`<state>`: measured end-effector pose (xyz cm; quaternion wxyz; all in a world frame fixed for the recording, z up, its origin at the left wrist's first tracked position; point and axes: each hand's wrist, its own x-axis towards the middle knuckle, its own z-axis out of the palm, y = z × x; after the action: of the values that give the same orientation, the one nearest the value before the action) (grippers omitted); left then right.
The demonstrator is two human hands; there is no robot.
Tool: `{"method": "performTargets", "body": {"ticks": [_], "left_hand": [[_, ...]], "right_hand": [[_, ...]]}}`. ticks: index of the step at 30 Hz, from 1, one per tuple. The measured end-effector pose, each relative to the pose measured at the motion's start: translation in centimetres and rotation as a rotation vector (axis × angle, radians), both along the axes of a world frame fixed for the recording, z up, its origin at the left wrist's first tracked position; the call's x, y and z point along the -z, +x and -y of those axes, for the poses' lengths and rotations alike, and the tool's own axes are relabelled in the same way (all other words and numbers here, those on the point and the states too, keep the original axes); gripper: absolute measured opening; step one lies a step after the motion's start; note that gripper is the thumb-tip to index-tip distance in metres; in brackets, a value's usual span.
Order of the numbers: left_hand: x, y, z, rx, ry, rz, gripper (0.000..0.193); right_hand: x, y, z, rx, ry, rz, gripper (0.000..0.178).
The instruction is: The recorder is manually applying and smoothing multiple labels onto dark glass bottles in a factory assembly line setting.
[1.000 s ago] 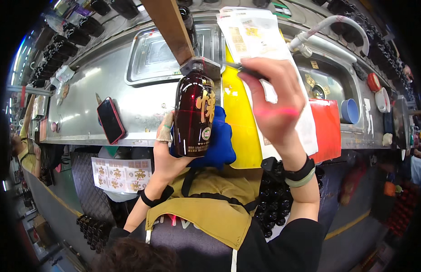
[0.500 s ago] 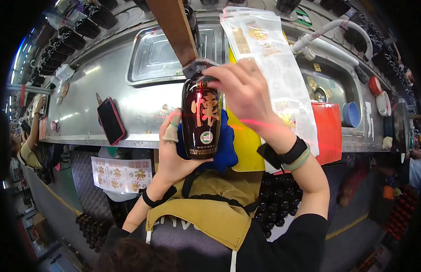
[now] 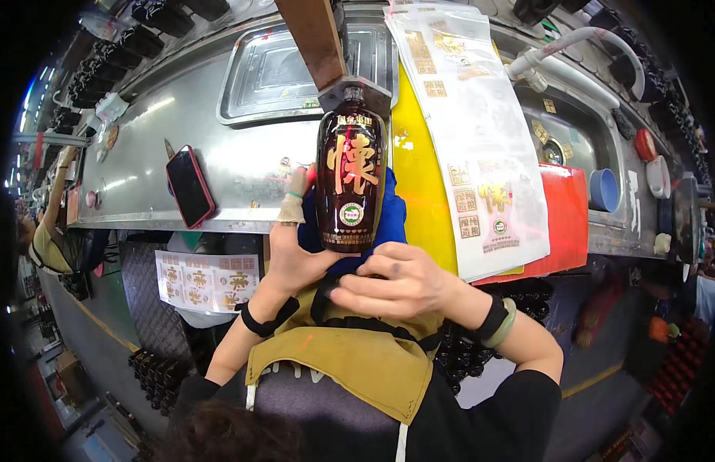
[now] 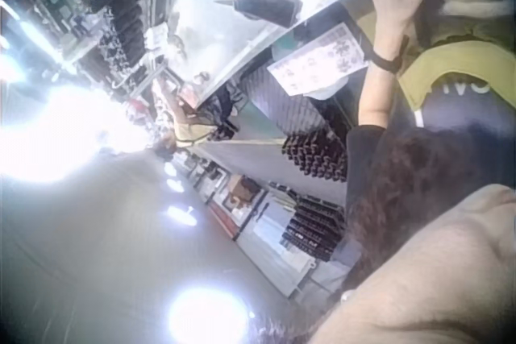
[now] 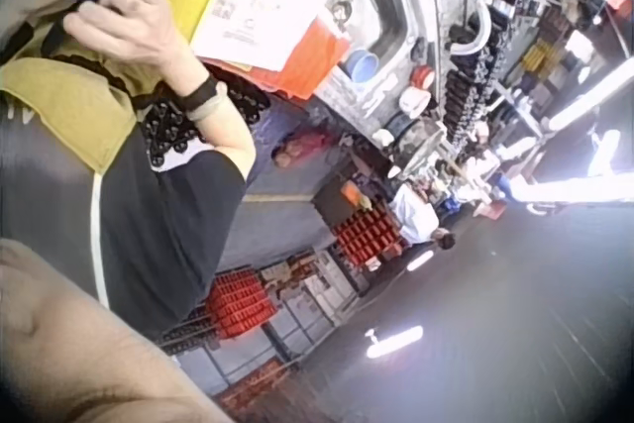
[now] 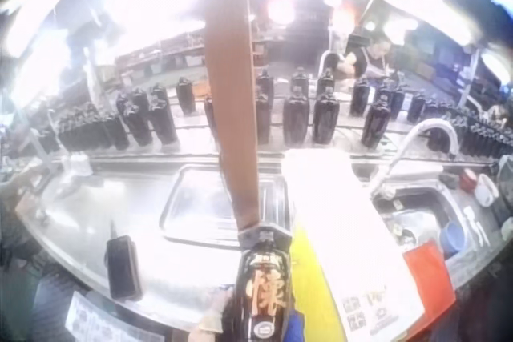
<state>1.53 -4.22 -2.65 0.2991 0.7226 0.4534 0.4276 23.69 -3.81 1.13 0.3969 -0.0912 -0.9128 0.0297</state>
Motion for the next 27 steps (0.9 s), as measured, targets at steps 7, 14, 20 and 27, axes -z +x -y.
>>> {"method": "performTargets", "body": {"ticks": [7, 14, 20, 27], "left_hand": [[0.3, -0.2, 3.2, -0.013, 0.143, -0.181, 0.086], [-1.1, -0.3, 1.5, 0.024, 0.173, -0.165, 0.107], [-2.2, 2.5, -1.2, -0.109, 0.229, -0.286, 0.098], [-5.1, 3.6, -1.5, -0.076, 0.2, -0.553, 0.102]], "right_hand": [[2.9, 1.9, 2.9, 0.408, -0.144, -0.104, 0.03], [0.0, 0.4, 0.1, 0.775, -0.553, -0.422, 0.028], [2.1, -2.6, -2.1, 0.747, -1.03, -0.643, 0.025], [2.9, -1.4, -2.4, 0.873, -1.034, -0.591, 0.021]]}}
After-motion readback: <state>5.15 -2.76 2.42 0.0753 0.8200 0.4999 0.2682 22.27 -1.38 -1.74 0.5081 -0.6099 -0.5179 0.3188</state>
